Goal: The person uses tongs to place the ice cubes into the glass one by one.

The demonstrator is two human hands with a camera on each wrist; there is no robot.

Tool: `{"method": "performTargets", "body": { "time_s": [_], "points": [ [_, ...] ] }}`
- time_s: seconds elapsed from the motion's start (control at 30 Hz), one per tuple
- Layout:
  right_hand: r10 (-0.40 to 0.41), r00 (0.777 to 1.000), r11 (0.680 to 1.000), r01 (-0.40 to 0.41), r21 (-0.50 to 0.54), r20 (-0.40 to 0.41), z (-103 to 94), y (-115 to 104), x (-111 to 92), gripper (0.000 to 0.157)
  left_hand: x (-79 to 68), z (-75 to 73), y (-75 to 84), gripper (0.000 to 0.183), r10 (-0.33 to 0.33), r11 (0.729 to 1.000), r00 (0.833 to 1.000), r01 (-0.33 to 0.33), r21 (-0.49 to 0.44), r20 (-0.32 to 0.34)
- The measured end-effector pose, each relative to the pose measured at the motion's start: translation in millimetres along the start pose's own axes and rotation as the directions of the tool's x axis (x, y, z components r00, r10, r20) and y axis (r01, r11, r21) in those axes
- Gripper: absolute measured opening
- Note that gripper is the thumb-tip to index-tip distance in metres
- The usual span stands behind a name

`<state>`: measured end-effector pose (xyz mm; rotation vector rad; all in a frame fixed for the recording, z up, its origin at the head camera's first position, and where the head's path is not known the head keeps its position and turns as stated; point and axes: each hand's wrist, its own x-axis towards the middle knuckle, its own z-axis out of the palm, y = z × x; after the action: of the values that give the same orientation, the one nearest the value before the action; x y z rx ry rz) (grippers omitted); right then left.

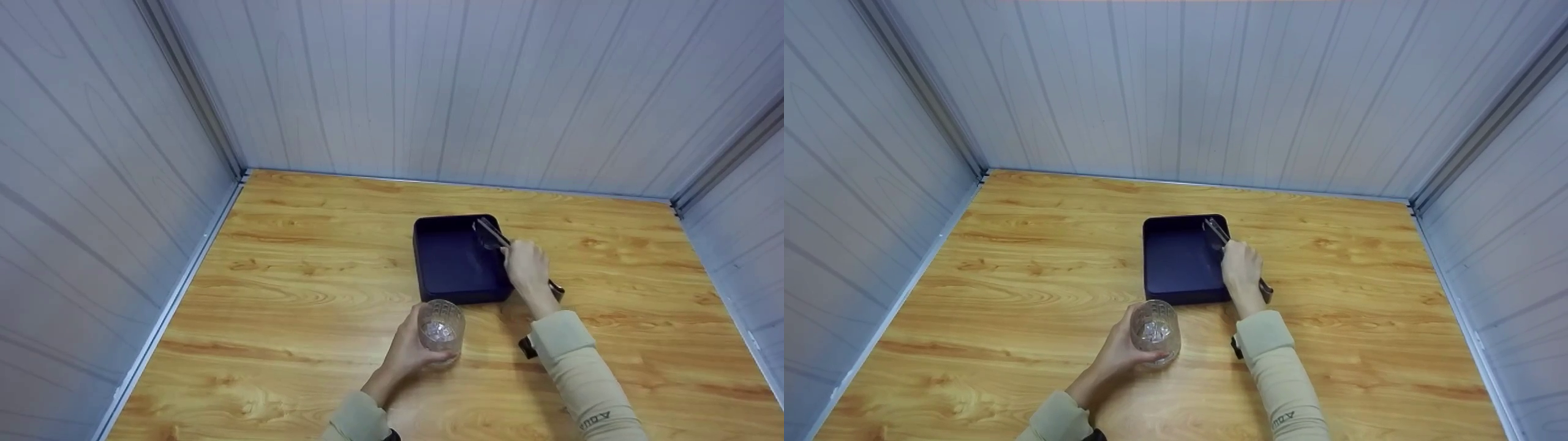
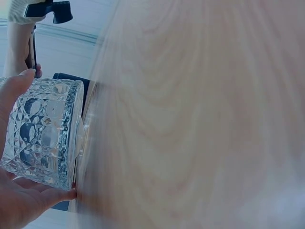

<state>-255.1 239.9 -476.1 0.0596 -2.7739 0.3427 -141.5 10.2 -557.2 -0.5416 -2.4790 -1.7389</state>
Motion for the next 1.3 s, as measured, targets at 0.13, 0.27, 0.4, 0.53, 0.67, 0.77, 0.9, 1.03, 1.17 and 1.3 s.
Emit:
{"method": "performTargets", "body": {
  "time_s": [0.13, 0.27, 0.4, 0.53, 0.67, 0.77, 0.9, 1.03, 1.17, 1.3],
  "points": [
    [-0.016, 1.000, 1.000, 0.016, 0.020, -0.015, -5.5, 1.0, -7.3, 0.021, 0.1, 0.1, 0.1, 0.088, -0.005, 1.000, 1.000, 0.005, 0.002, 0.001],
    [-0.031, 0.999, 0.999, 0.031, 0.021, -0.028, -9.1, 3.0, -14.2, 0.020, 0.2, 0.2, 0.3, 0.088, -0.003, 1.000, 1.000, 0.003, 0.001, 0.000],
    [-0.038, 0.998, 0.998, 0.040, 0.040, -0.044, -11.2, 5.6, -20.8, 0.020, 0.4, 0.8, -0.2, 0.088, 0.006, 1.000, 1.000, -0.006, 0.000, -0.006],
    [-0.059, 0.996, 0.996, 0.064, 0.067, -0.068, -14.3, 8.5, -29.5, 0.020, 0.3, 0.9, -0.3, 0.088, 0.005, 1.000, 1.000, -0.005, 0.013, -0.001],
    [-0.076, 0.993, 0.994, 0.082, 0.070, -0.089, -17.7, 10.7, -38.7, 0.021, 0.5, 0.6, 0.2, 0.089, 0.001, 0.999, 1.000, -0.001, 0.034, 0.000],
    [-0.078, 0.991, 0.993, 0.087, 0.078, -0.111, -20.9, 10.9, -45.2, 0.022, 0.4, 0.5, 0.2, 0.090, -0.005, 1.000, 1.000, 0.005, 0.026, -0.001],
    [-0.103, 0.983, 0.988, 0.119, 0.098, -0.155, -25.8, 9.7, -54.1, 0.022, 0.1, 0.4, 0.1, 0.090, -0.008, 1.000, 1.000, 0.008, 0.004, 0.002],
    [-0.141, 0.969, 0.983, 0.161, 0.087, -0.201, -30.8, 8.3, -63.1, 0.020, -0.2, 0.7, 0.2, 0.089, -0.006, 1.000, 1.000, 0.006, -0.005, 0.005],
    [-0.154, 0.966, 0.980, 0.176, 0.092, -0.210, -37.3, 6.2, -72.3, 0.018, -0.1, 0.8, 0.2, 0.088, -0.006, 1.000, 1.000, 0.006, -0.004, 0.003],
    [-0.171, 0.964, 0.973, 0.198, 0.121, -0.204, -44.0, 2.8, -81.4, 0.018, 0.4, 0.6, 0.4, 0.087, -0.010, 1.000, 1.000, 0.010, -0.005, 0.003]
  ]
}}
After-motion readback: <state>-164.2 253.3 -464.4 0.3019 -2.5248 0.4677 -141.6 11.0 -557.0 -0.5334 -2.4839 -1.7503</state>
